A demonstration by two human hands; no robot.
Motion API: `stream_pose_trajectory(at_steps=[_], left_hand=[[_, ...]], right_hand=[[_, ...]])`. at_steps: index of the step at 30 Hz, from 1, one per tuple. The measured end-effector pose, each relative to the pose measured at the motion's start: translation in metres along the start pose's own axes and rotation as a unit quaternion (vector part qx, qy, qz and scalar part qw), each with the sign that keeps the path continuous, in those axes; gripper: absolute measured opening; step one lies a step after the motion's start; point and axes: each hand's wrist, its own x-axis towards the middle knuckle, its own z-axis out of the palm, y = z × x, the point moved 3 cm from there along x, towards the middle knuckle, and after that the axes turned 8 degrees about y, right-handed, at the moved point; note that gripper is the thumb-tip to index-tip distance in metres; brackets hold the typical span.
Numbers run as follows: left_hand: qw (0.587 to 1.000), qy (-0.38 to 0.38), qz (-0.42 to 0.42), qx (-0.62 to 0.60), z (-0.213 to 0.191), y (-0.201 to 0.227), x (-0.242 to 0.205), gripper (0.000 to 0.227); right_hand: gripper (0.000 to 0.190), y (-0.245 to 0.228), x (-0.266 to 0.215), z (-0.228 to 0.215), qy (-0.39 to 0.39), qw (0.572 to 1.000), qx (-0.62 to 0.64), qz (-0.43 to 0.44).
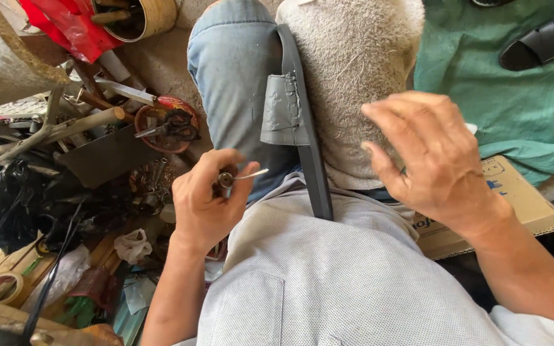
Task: Stitching a sandal strap back onto the sole and inspecting the interior and exterior of footwear.
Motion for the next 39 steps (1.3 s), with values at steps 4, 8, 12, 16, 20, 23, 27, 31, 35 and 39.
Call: stream_pose_trajectory(at_steps=[4, 8, 12, 16, 20, 23, 27, 31, 35, 39], left_hand=[[0.998, -0.01, 0.06, -0.016, 0.011, 0.012, 0.008, 0.044], [0.996, -0.006, -0.083, -0.025, 0.017, 0.011, 0.034, 0.039], [0.982, -0.009, -0.176, -0.067, 0.022, 0.001, 0.048, 0.035], [0.983, -0.02, -0.162, -0.085, 0.017, 0.012, 0.047, 0.01], [0.973, -0.136, -0.062, -0.175, 0.009, 0.035, 0.04, 0.008], [0.955, -0.212, -0.037, -0.203, 0.015, 0.042, 0.026, 0.007], [0.96, -0.13, -0.182, -0.167, 0.026, 0.035, 0.013, 0.036], [0.976, -0.049, -0.193, -0.089, 0.04, 0.025, -0.001, 0.041], [0.965, -0.01, -0.24, -0.104, 0.052, 0.018, -0.012, 0.026], [0.977, 0.048, -0.184, -0.092, 0.058, 0.008, -0.027, 0.028]], right_hand=[[0.033, -0.007, 0.013, -0.001, 0.028, 0.997, 0.067, 0.019], [0.025, -0.014, 0.017, 0.007, 0.055, 0.995, 0.081, 0.011], [0.022, -0.018, 0.012, 0.012, 0.06, 0.992, 0.104, 0.034], [0.02, -0.024, 0.011, 0.015, 0.067, 0.988, 0.129, 0.048], [0.02, -0.026, 0.011, 0.018, 0.07, 0.987, 0.139, 0.046], [0.02, -0.026, 0.012, 0.02, 0.068, 0.985, 0.152, 0.05], [0.019, -0.023, 0.01, 0.022, 0.062, 0.983, 0.16, 0.065], [0.019, -0.022, 0.01, 0.024, 0.062, 0.983, 0.164, 0.056], [0.019, -0.022, 0.01, 0.024, 0.062, 0.983, 0.162, 0.056], [0.019, -0.022, 0.009, 0.024, 0.064, 0.983, 0.162, 0.057]])
